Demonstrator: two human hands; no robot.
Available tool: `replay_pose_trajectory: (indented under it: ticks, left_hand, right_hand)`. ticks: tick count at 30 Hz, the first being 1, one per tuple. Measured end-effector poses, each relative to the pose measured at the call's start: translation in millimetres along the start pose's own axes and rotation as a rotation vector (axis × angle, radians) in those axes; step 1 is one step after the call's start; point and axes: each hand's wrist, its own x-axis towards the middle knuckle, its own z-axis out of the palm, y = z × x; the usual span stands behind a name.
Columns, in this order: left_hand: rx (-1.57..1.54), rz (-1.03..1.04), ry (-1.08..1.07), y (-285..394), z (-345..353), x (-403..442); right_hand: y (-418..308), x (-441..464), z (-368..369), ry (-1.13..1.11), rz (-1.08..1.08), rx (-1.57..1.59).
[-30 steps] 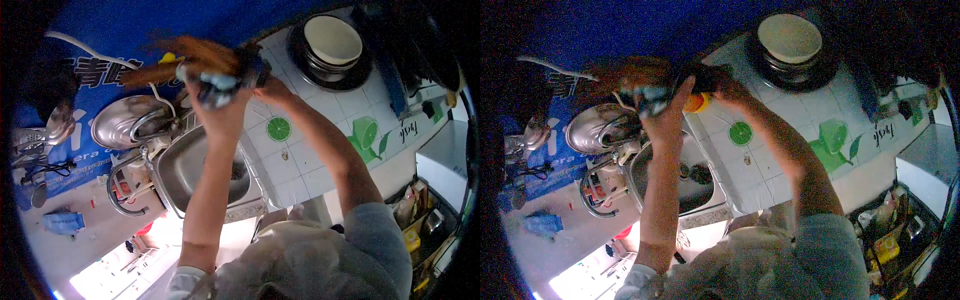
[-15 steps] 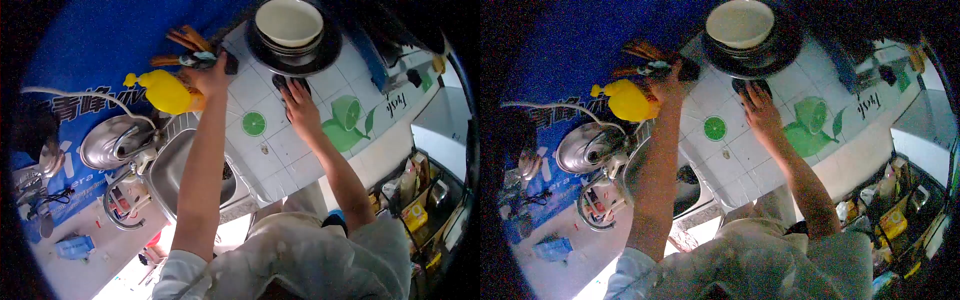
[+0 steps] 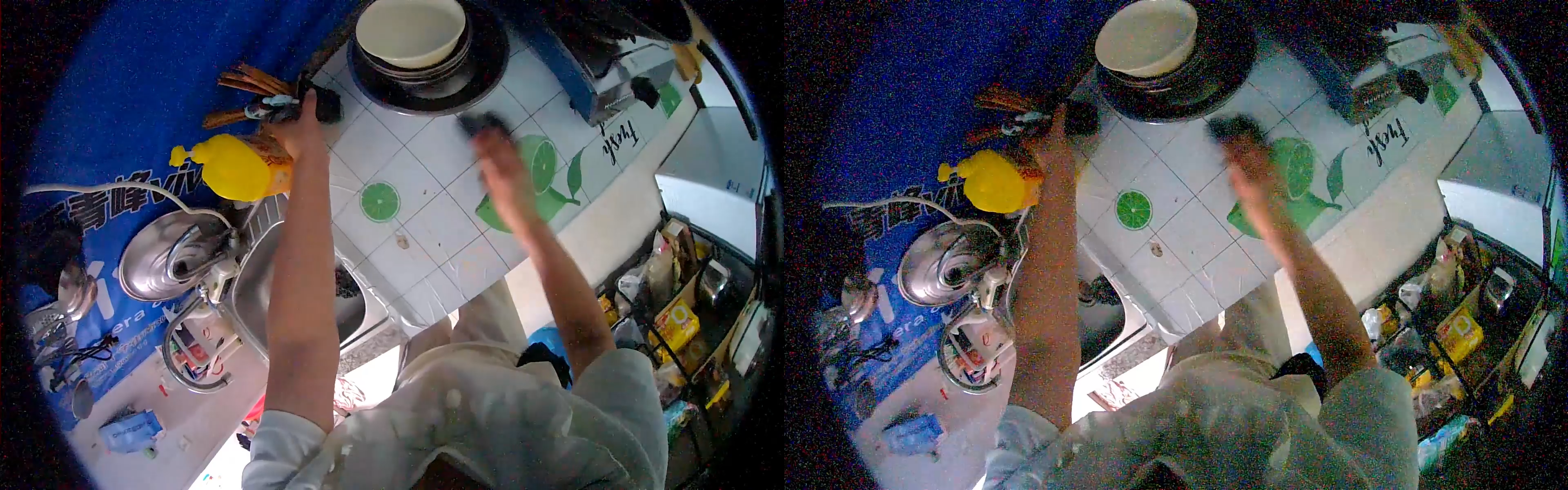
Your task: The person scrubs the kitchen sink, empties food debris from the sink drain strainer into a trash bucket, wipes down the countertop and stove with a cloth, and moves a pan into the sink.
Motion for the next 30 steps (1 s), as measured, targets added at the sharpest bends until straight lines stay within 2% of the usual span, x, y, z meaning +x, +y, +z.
replay_pose_trajectory:
  ticks: [1,2,4,5,6,8,9,10,11,13,14,15,16,17,18,20,26,30]
  left_hand:
    - [0.016,-0.048,-0.034,-5,-1,-3]
    - [0.032,-0.096,-0.068,-12,-2,-7]
    - [0.067,-0.189,-0.134,-38,-6,-15]
    - [0.084,-0.235,-0.169,-51,-8,-21]
    - [0.374,0.238,-0.299,-108,-23,-24]
    - [0.326,0.314,-0.411,-96,-48,-70]
    - [-0.001,-0.089,-0.39,-34,-58,-118]
    - [-0.042,-0.141,-0.404,-37,-75,-143]
    - [-0.081,-0.191,-0.417,-40,-92,-162]
    - [0.072,-0.117,-0.484,-30,-132,-195]
    - [0.091,-0.142,-0.483,-32,-153,-208]
    - [0.111,-0.172,-0.478,-36,-173,-219]
    - [0.116,-0.175,-0.473,-38,-191,-229]
    - [0.14,-0.193,-0.449,-39,-207,-237]
    - [0.162,-0.211,-0.425,-42,-219,-242]
    - [0.199,-0.232,-0.389,-48,-239,-251]
    - [0.175,-0.255,-0.339,-43,-256,-266]
    - [0.172,-0.304,-0.276,-44,-272,-280]
  right_hand:
    - [8,16,-22,0.071,0.093,-0.143]
    - [7,36,-40,0.21,0.077,-0.15]
    - [13,38,-29,0.096,0.148,-0.375]
    - [5,32,-18,0.103,0.101,-0.352]
    - [-12,24,-7,0.112,0.058,-0.333]
    - [-35,-14,26,0.056,-0.081,-0.232]
    - [-59,-24,20,-0.039,-0.127,-0.173]
    - [-77,-32,13,-0.135,-0.174,-0.11]
    - [-80,-41,9,-0.133,-0.173,-0.103]
    - [-73,-55,5,-0.166,-0.141,0.234]
    - [-54,-57,9,-0.148,0.256,0.533]
    - [-35,-38,-20,-0.03,0.147,0.536]
    - [-9,-34,-36,0.142,0.089,0.015]
    - [20,-29,-54,0.194,0.142,-0.224]
    - [45,-13,-80,0.254,0.115,0.056]
    - [91,-17,-89,0.256,0.09,-0.29]
    - [3,-81,-52,0.02,0.06,-0.26]
    - [-82,-121,-23,-0.147,-0.035,-0.086]
